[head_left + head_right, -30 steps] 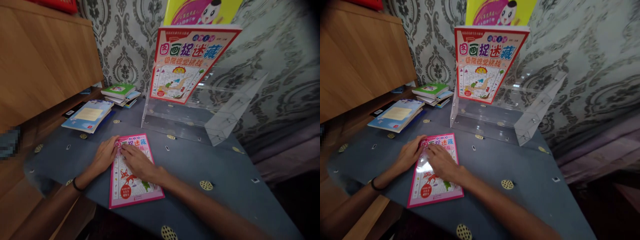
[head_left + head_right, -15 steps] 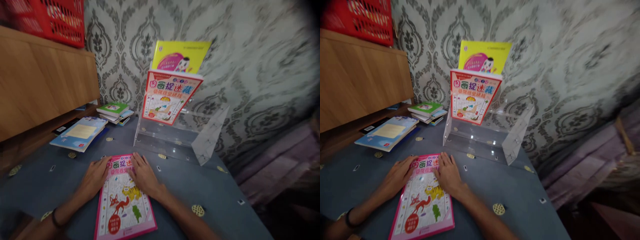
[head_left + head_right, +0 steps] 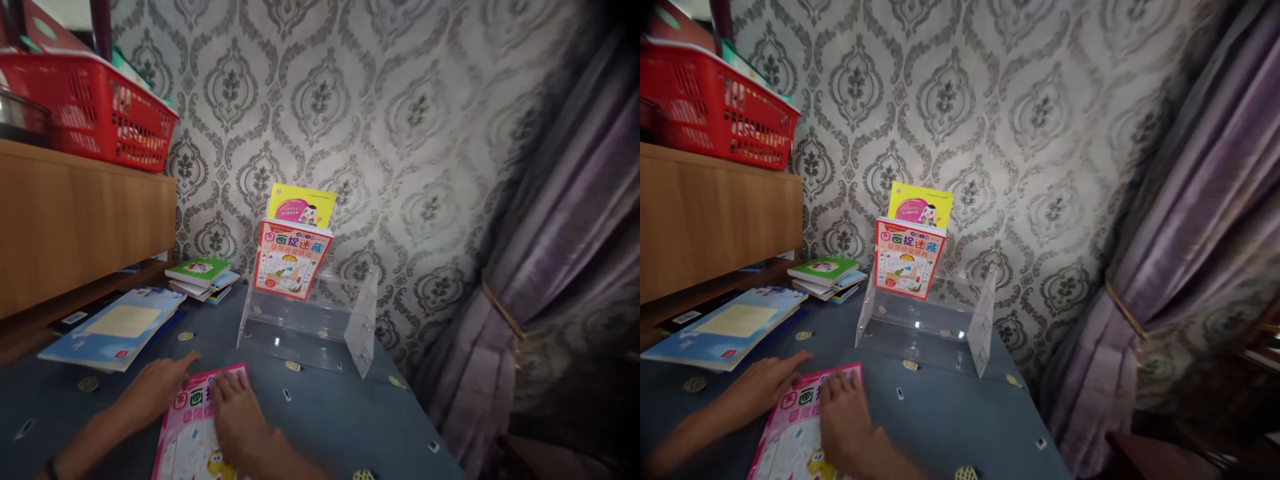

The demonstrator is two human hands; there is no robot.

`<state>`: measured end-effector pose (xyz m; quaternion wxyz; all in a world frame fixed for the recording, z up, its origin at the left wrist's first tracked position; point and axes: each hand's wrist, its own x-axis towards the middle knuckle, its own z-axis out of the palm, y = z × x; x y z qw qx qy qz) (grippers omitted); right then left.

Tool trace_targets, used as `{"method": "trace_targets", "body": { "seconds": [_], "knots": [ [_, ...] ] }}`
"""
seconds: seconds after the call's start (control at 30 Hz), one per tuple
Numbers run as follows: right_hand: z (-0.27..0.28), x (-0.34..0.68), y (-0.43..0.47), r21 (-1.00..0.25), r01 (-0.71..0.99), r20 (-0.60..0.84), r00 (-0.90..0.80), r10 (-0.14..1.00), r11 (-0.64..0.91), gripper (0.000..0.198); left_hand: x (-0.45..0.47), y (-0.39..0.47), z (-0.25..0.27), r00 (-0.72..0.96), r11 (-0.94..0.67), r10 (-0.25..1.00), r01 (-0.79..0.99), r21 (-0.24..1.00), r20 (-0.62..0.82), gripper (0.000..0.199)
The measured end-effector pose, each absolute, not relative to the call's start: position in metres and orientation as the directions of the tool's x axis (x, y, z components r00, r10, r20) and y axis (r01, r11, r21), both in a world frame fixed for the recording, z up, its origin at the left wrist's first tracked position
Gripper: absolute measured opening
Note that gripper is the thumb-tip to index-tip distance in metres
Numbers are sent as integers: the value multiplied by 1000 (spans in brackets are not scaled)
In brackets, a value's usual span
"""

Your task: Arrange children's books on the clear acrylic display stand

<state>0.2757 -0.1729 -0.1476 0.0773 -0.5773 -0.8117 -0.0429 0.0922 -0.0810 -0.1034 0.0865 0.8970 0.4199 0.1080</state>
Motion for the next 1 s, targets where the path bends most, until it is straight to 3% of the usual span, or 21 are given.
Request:
{"method": "trace_targets", "body": {
  "seconds": [0.13, 0.33, 0.67, 0.9, 1.0],
  "knots": [
    [-170, 231, -149, 17, 916, 286, -389, 876, 401, 37, 96, -68, -91, 648, -640, 759, 724, 258, 63, 48],
    [-151, 214, -170, 36, 830, 329, -535, 778, 556, 54, 98, -59, -90, 695, -687, 715, 678, 261, 78, 39],
    [-119, 222, -257, -215, 708, 151, -656, 739, 673, 55, 98, -72, -75, 681, -676, 733, 727, 117, 3, 39],
    [-112, 234, -276, -362, 675, 181, -625, 759, 643, 48, 99, -82, -74, 642, -643, 765, 761, 89, 40, 40],
    [-109, 246, -260, -453, 707, 182, -522, 833, 542, 43, 99, -92, -78, 601, -603, 798, 796, 51, 52, 40]
  ]
}}
